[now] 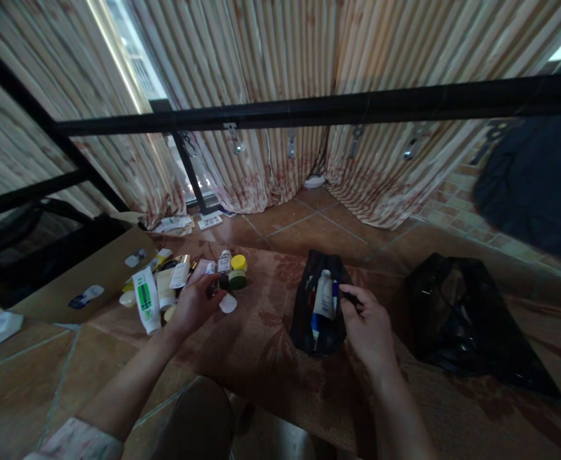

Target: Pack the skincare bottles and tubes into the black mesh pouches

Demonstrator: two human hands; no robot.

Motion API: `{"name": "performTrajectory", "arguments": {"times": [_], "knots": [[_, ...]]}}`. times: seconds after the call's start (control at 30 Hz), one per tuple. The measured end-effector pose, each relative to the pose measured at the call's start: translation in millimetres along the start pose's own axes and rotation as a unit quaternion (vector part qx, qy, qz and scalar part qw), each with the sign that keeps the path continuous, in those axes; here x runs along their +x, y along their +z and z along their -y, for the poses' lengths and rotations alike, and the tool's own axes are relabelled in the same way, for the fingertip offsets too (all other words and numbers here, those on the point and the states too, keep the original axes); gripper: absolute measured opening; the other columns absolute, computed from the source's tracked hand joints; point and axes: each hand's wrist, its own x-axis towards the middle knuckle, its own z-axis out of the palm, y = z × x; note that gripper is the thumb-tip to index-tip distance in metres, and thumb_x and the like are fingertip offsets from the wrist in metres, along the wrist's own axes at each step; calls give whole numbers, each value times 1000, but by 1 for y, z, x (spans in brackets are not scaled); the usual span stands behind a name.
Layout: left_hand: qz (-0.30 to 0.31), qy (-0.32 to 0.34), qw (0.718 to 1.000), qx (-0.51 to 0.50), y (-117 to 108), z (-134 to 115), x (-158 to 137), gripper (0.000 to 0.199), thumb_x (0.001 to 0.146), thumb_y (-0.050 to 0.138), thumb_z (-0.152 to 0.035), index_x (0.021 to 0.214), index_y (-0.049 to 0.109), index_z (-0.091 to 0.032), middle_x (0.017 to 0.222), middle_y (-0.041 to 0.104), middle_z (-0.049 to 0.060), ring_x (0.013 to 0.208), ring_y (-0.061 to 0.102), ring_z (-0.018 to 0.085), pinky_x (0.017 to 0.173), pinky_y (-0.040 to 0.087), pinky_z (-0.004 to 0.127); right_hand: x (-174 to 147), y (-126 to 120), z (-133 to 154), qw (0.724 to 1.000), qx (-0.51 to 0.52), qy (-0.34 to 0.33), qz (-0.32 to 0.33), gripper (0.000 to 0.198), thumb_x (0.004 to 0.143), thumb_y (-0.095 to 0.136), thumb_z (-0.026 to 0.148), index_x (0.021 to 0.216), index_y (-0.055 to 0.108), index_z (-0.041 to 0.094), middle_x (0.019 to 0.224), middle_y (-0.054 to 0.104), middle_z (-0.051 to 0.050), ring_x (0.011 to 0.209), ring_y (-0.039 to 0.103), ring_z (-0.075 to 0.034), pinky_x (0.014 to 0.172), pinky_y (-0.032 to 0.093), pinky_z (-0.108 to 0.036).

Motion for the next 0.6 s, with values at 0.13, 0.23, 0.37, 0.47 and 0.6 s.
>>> {"name": "performTrajectory", "arguments": {"times": [0.13,0.23,0.37,0.47,0.6], "knots": [[16,4,998,-53,1,-1,-4,42,81,62,-29,122,57,-18,98,67,6,76,65,18,72,52,31,-1,0,3,1000,0,-5,2,38,76,56,40,104,71,20,99,72,-8,81,67,-23,73,50,-35],[27,4,997,-73,-4,6,-19,56,77,65,-27,130,49,-17,109,65,8,73,62,17,71,52,32,-1,0,2,1000,-6,-8,2,38,76,56,41,105,71,21,99,72,-8,81,67,-22,73,50,-35],[-53,-69,996,-24,-18,31,-49,49,82,59,-29,129,50,-20,123,60,10,88,63,21,78,53,35,0,-1,-3,1000,-3,-15,1,37,77,56,41,105,71,21,102,72,-8,82,67,-22,75,50,-35],[-79,-167,980,78,-27,46,-66,44,85,54,-36,124,54,-15,117,62,13,99,62,27,84,51,38,-1,-1,-3,1000,-1,-17,0,36,76,57,40,103,71,21,101,72,-8,81,66,-22,74,50,-35],[37,-167,971,169,-27,52,-73,41,88,49,-38,121,55,-15,118,63,14,106,61,30,85,50,37,-2,-1,1,1000,0,-16,1,36,76,56,40,103,71,20,101,72,-8,79,66,-21,72,51,-34]]}}
